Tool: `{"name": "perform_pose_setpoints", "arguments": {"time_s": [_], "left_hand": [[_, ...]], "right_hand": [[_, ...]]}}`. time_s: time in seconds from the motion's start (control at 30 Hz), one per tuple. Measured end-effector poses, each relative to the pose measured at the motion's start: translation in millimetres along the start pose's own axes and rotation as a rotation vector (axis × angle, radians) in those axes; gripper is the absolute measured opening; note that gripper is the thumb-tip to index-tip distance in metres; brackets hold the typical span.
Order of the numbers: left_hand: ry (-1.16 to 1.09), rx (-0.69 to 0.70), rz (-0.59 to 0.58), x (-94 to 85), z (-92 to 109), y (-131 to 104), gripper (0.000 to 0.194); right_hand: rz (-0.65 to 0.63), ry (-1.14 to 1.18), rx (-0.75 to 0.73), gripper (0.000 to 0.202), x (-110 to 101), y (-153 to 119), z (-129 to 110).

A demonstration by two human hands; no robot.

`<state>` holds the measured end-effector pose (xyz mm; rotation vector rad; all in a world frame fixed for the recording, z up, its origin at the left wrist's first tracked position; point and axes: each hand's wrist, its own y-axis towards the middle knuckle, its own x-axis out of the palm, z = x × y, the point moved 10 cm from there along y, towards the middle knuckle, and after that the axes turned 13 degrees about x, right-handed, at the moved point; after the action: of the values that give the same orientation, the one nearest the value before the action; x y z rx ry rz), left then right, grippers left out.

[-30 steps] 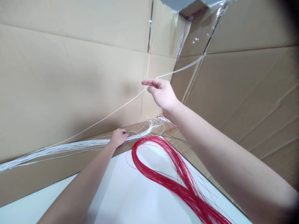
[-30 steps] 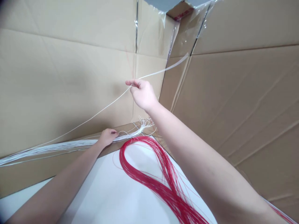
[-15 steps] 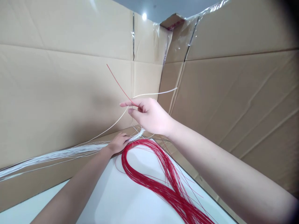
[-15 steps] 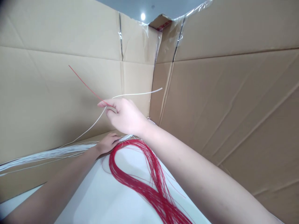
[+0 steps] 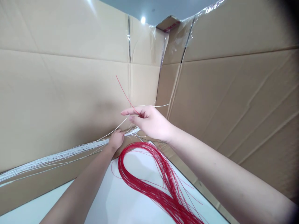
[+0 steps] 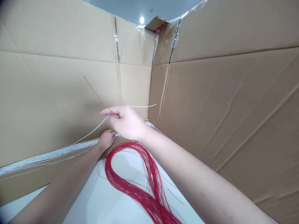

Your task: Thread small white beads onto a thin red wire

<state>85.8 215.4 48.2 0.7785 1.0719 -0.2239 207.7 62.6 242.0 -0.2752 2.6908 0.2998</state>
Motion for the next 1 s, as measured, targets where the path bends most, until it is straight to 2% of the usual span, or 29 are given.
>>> {"name": "perform_pose_setpoints", "arguments": {"time_s": [0.07, 0.13, 0.23, 0.3, 0.37, 0.43, 0.5, 0.53, 0.6, 0.7, 0.77, 0.87, 0.93, 1.0], "left_hand": [[-0.009, 0.005, 0.055, -7.4, 8, -1, 0.034], [-0.033, 0.027, 0.126, -19.0, 28, -10, 0.032], [-0.102, 0.114, 0.231, -46.5, 82, -46, 0.026], [-0.158, 0.212, 0.293, -73.5, 125, -87, 0.023], [-0.175, 0.233, 0.441, -114.5, 155, -138, 0.016], [-0.158, 0.166, 0.646, -161.8, 166, -192, 0.010], [-0.154, 0.043, 0.782, -199.1, 164, -235, 0.034], [-0.170, -0.021, 0.782, -209.5, 160, -250, 0.043], [-0.239, -0.124, 0.658, -211.8, 154, -267, 0.046], [-0.360, -0.210, 0.394, -184.8, 152, -291, 0.031], [-0.380, -0.273, 0.309, -165.9, 150, -315, 0.041], [-0.348, -0.334, 0.238, -146.7, 144, -345, 0.039], [-0.303, -0.335, 0.192, -142.1, 136, -354, 0.030], [-0.243, -0.330, 0.159, -143.9, 123, -358, 0.025]], "right_hand": [[-0.007, 0.011, -0.027, 0.025, 0, -4, -3], [0.032, 0.002, -0.132, 0.023, 0, -11, -13], [0.127, -0.036, -0.246, 0.019, 4, -24, -25], [0.157, -0.054, -0.269, 0.019, 14, -34, -29], [0.129, -0.014, -0.292, 0.020, 31, -46, -32], [0.053, 0.104, -0.290, 0.017, 54, -60, -30], [-0.057, 0.245, -0.249, 0.016, 84, -75, -26], [-0.134, 0.303, -0.217, 0.017, 104, -83, -23], [-0.286, 0.394, -0.147, 0.020, 144, -103, -19], [-0.407, 0.454, -0.079, 0.017, 194, -131, -18], [-0.404, 0.495, -0.052, 0.012, 212, -141, -19], [-0.287, 0.604, -0.008, 0.004, 214, -137, -20], [-0.183, 0.685, 0.010, 0.008, 201, -129, -21], [-0.089, 0.755, 0.009, 0.014, 178, -126, -26]]}}
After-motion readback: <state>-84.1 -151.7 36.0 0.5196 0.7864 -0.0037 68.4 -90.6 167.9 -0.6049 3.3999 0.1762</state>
